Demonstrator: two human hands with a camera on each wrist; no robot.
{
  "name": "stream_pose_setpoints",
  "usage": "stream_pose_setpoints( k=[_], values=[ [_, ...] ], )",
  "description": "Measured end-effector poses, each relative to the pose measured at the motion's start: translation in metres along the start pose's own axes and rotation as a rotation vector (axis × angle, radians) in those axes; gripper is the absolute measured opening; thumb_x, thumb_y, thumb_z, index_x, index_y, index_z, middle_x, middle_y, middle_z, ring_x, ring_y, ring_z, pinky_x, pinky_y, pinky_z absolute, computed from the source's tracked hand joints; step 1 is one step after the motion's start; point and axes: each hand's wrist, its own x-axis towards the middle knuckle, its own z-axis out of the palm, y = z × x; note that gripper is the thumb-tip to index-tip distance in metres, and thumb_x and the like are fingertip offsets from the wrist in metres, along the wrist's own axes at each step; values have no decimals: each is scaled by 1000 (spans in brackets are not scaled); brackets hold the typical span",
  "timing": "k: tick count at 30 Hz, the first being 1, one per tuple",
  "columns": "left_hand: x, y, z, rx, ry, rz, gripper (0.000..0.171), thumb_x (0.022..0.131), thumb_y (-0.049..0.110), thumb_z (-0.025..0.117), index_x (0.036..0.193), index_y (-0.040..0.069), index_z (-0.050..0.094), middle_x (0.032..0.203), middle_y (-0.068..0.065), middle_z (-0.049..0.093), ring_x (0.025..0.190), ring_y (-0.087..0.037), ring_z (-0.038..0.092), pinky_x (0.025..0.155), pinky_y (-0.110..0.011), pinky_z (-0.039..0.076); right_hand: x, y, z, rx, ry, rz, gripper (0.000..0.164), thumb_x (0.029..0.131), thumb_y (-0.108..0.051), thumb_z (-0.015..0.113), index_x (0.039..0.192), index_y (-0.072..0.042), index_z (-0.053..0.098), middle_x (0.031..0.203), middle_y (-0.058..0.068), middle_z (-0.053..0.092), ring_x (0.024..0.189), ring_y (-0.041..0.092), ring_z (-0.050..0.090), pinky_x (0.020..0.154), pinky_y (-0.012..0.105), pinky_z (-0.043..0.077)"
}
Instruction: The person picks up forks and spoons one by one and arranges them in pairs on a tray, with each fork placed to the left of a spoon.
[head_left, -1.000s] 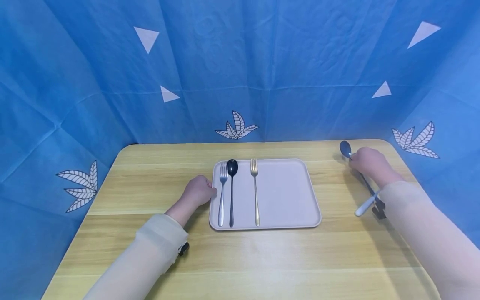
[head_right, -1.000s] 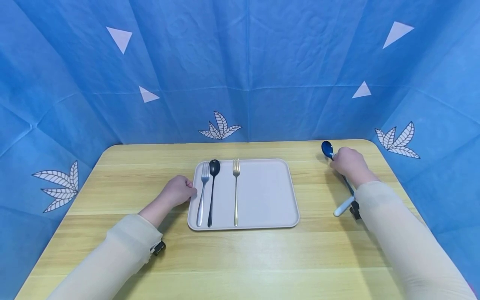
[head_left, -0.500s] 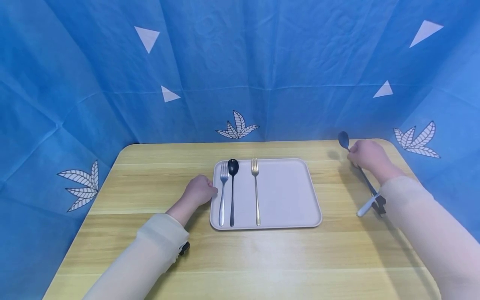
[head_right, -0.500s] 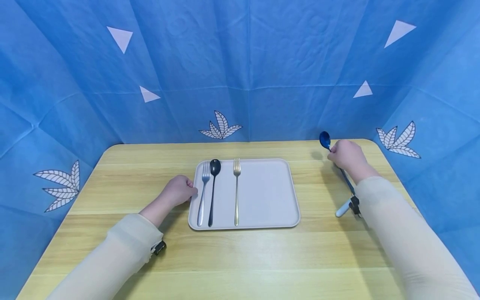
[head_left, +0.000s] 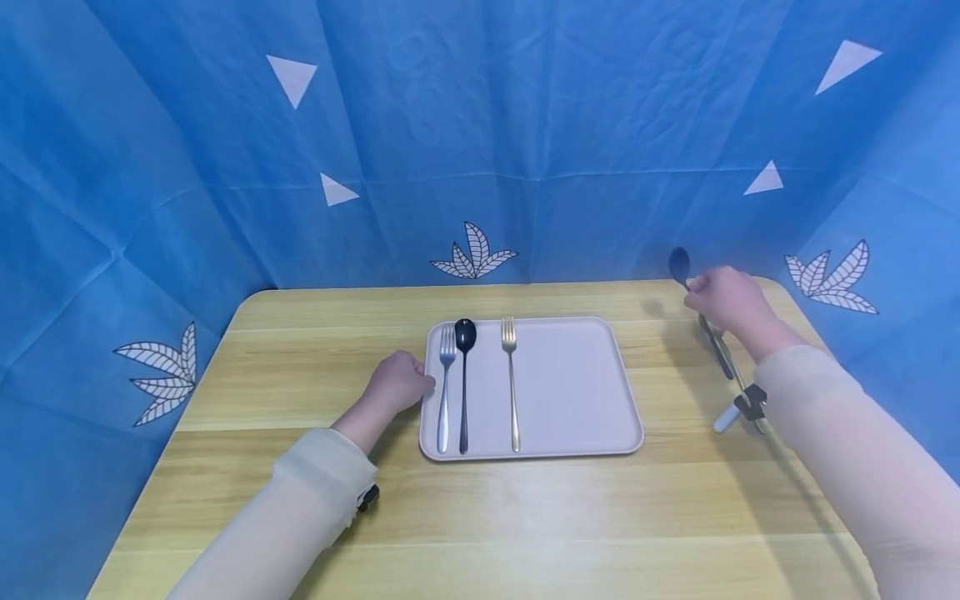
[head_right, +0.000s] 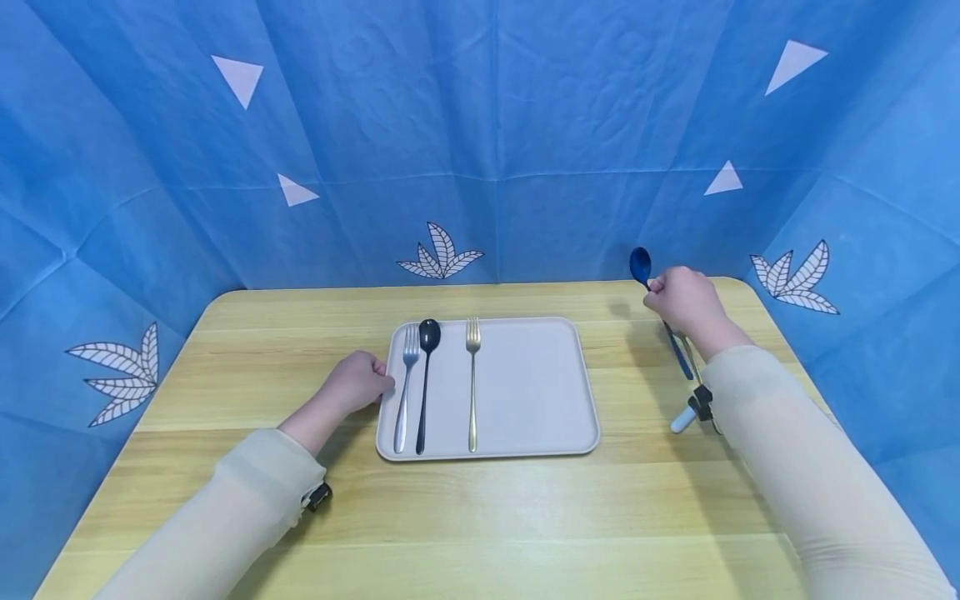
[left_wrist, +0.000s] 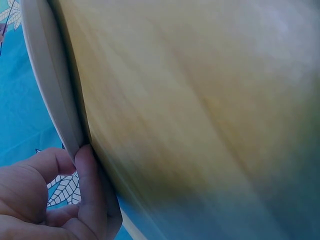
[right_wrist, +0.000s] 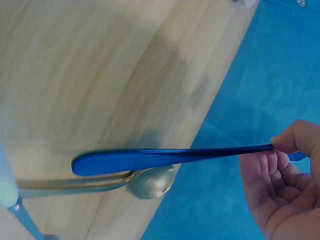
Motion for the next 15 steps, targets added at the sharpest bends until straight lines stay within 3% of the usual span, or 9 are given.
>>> stream_pose_setpoints(
  k=[2,3,6,9,11,15],
  values=[
    [0,0,0,2,0,-3,28,87,11,63,63,9,49,59,-2,45,52,-17,46,50,-28,38,-1,-4,-1,12,-5,-1,38,90,-21,58,112,9,66,110,30,67,73,31,61,71,48,49],
    [0,0,0,5,1,-2,28,87,11,63,63,9,49,59,-2,44,52,-17,45,50,-28,38,-1,-7,-2,18,-12,5,39,91,-21,58,114,9,65,113,31,66,75,32,62,73,49,49],
    [1,0,0,8,0,-6,28,87,11,63,63,9,49,58,-1,44,52,-16,45,50,-28,37,-4,-14,-3,39,-40,25,31,91,-21,59,103,7,66,90,24,69,67,28,60,68,47,50],
    [0,0,0,5,-1,-7,29,88,11,63,63,9,49,58,-1,44,52,-16,46,50,-27,38,-6,-20,-2,53,-65,30,20,91,-20,58,81,-4,62,61,5,55,52,20,50,54,39,43],
    [0,0,1,2,-1,-9,28,88,12,63,63,9,50,58,-2,45,52,-17,46,51,-28,38,-7,-24,0,53,-69,22,22,90,-20,58,71,-9,56,54,-2,44,49,17,44,52,36,38],
    [0,0,1,-1,2,-5,29,88,12,63,63,9,50,59,-2,45,52,-17,46,51,-28,38,-9,-30,3,54,-76,14,24,89,-19,60,67,-13,53,54,-5,39,52,17,38,53,36,33]
  ],
)
